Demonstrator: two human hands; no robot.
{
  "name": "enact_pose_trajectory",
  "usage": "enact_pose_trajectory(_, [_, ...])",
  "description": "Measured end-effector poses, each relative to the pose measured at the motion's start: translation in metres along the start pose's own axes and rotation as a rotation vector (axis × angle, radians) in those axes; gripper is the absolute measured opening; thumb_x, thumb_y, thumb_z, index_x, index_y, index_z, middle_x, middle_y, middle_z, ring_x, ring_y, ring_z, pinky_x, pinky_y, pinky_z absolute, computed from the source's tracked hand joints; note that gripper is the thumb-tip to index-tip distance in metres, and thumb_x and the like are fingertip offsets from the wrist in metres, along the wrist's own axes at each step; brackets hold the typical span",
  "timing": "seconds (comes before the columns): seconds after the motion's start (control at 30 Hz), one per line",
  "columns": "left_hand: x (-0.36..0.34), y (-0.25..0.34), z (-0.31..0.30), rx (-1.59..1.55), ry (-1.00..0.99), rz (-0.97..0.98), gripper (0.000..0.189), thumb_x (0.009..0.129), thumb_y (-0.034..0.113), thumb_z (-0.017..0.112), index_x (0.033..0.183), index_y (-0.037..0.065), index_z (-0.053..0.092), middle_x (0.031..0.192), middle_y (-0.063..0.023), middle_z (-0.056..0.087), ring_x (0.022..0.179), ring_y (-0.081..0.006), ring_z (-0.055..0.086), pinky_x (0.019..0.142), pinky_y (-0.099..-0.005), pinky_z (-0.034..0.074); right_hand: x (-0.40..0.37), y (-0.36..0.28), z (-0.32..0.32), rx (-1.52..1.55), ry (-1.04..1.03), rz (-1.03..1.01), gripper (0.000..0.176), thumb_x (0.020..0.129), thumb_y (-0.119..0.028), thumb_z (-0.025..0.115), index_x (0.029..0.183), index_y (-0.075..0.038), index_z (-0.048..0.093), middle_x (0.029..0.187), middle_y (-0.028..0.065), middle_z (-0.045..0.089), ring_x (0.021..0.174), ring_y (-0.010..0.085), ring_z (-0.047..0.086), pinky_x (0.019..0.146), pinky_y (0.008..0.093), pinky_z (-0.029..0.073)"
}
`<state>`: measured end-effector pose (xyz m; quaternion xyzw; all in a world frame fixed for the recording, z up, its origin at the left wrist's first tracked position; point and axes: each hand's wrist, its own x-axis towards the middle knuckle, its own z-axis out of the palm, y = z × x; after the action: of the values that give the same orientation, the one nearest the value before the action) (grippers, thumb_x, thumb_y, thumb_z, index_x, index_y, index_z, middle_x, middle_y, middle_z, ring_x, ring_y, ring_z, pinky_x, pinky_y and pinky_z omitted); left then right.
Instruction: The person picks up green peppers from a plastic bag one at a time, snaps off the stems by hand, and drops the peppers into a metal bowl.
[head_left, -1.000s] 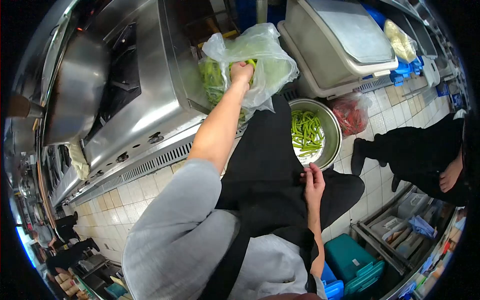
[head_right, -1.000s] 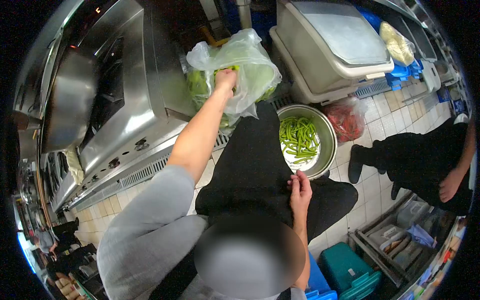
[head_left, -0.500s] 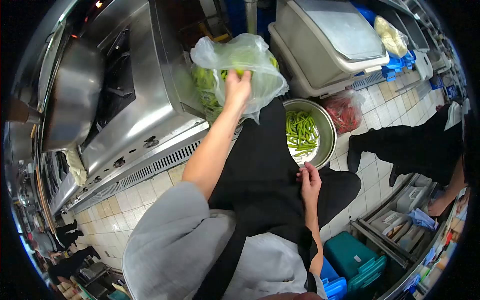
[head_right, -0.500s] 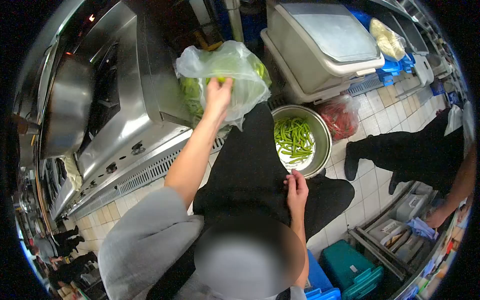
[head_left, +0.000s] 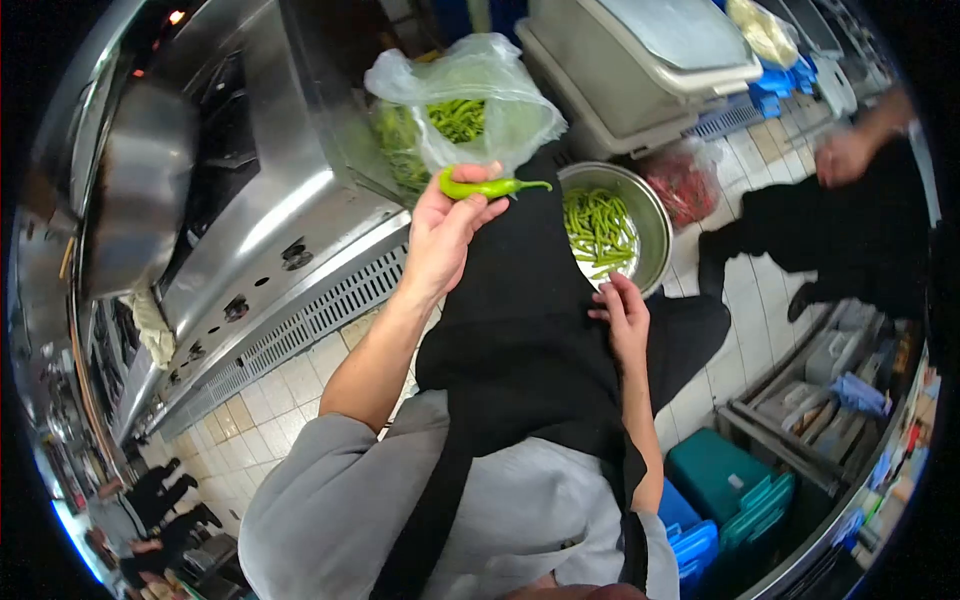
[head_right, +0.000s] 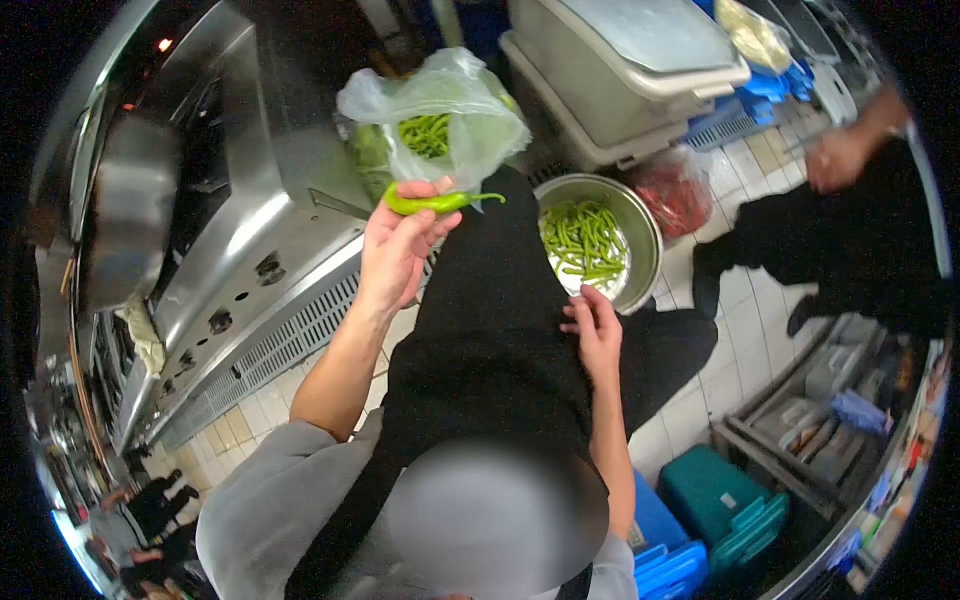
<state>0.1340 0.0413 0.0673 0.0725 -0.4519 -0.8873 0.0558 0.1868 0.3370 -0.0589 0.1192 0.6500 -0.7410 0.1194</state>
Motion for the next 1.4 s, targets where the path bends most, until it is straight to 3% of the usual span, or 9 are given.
enact_pose_trajectory(0.13, [-0.002,-0.052,0.008,0.245,-0.147,-0.186,0.026,0.100,0.005,0.053,0.126,0.007,0.051,0.131,-0.0136,0.057,0.118,-0.0180,0.057,0.099,-0.0340,0.050,-0.010,-0.018,0.009,0.058,-0.054,0.008,0.038,0.101,-0.017,0.056,0.135,-0.001,0.051,0.120,0.0120,0.063,0.101,0.0174,0.064,0.076,0.0317,0.058])
enact_pose_trajectory(0.27, [-0.008,-0.092,0.016,0.608,-0.417,-0.102,0.034,0.098,0.002,0.053,0.132,0.003,0.047,0.126,-0.0149,0.062,0.121,-0.0196,0.058,0.094,-0.0304,0.050,-0.019,-0.017,0.006,-0.152,-0.100,-0.135,0.043,0.101,-0.013,0.056,0.141,-0.001,0.045,0.128,0.0121,0.057,0.103,0.0147,0.063,0.079,0.0298,0.058])
enact_pose_trajectory(0.5, [-0.018,-0.107,0.035,0.837,-0.655,-0.179,0.052,0.095,-0.002,0.052,0.144,0.007,0.037,0.131,-0.0178,0.060,0.112,-0.0187,0.063,0.089,-0.0284,0.052,-0.018,-0.013,0.010,-0.185,-0.104,-0.127,0.038,0.099,-0.012,0.060,0.134,-0.001,0.054,0.109,0.0055,0.064,0.085,0.0094,0.062,0.073,0.0254,0.054])
enact_pose_trajectory(0.6, [-0.019,-0.124,0.039,0.698,-0.619,-0.073,0.046,0.096,0.002,0.055,0.140,0.005,0.043,0.127,-0.0141,0.061,0.113,-0.0167,0.061,0.087,-0.0282,0.052,-0.014,-0.007,0.006,-0.303,-0.096,-0.170,0.025,0.098,-0.012,0.060,0.118,0.003,0.064,0.086,0.0033,0.067,0.077,0.0090,0.061,0.070,0.0258,0.051])
enact_pose_trajectory(0.77, [-0.027,-0.128,0.050,0.797,-0.523,-0.103,0.025,0.099,0.008,0.057,0.123,0.002,0.058,0.102,-0.0037,0.067,0.088,-0.0068,0.063,0.078,-0.0248,0.053,-0.019,-0.006,-0.004,-0.318,-0.070,-0.215,0.023,0.098,-0.013,0.060,0.114,0.003,0.064,0.087,0.0026,0.065,0.078,0.0076,0.056,0.070,0.0244,0.048])
enact_pose_trajectory(0.93, [-0.026,-0.137,0.046,0.809,-0.504,-0.257,0.028,0.100,0.012,0.059,0.126,0.001,0.056,0.103,-0.0032,0.066,0.088,-0.0063,0.063,0.076,-0.0238,0.054,-0.023,-0.007,-0.005,-0.274,-0.102,-0.193,0.024,0.099,-0.015,0.060,0.114,0.003,0.064,0.087,0.0032,0.065,0.078,0.0081,0.054,0.069,0.0258,0.046])
enact_pose_trajectory(1.07, [-0.029,-0.142,0.049,0.737,-0.435,-0.145,0.030,0.097,0.011,0.062,0.125,0.001,0.058,0.093,-0.0075,0.069,0.078,-0.0063,0.063,0.068,-0.0259,0.053,-0.020,-0.009,-0.006,-0.324,-0.125,-0.210,0.023,0.098,-0.017,0.061,0.110,0.003,0.064,0.081,0.0042,0.063,0.074,0.0083,0.053,0.067,0.0267,0.047])
enact_pose_trajectory(1.17, [-0.029,-0.139,0.057,0.642,-0.417,-0.298,0.035,0.098,0.011,0.061,0.131,-0.001,0.053,0.104,-0.0039,0.065,0.088,-0.0057,0.063,0.076,-0.0235,0.055,-0.019,-0.005,-0.010,-0.327,-0.123,-0.238,0.021,0.099,-0.016,0.060,0.107,0.003,0.065,0.079,0.0034,0.062,0.072,0.0087,0.053,0.066,0.0271,0.047])
enact_pose_trajectory(1.4, [-0.009,-0.152,0.051,0.386,-0.339,-0.704,0.026,0.099,0.030,0.063,0.103,0.004,0.065,0.093,-0.0030,0.068,0.076,-0.0080,0.064,0.068,-0.0211,0.055,-0.022,-0.008,-0.008,-0.307,-0.118,-0.305,0.018,0.099,-0.014,0.058,0.104,0.002,0.066,0.076,0.0045,0.063,0.071,0.0091,0.055,0.065,0.0274,0.047])
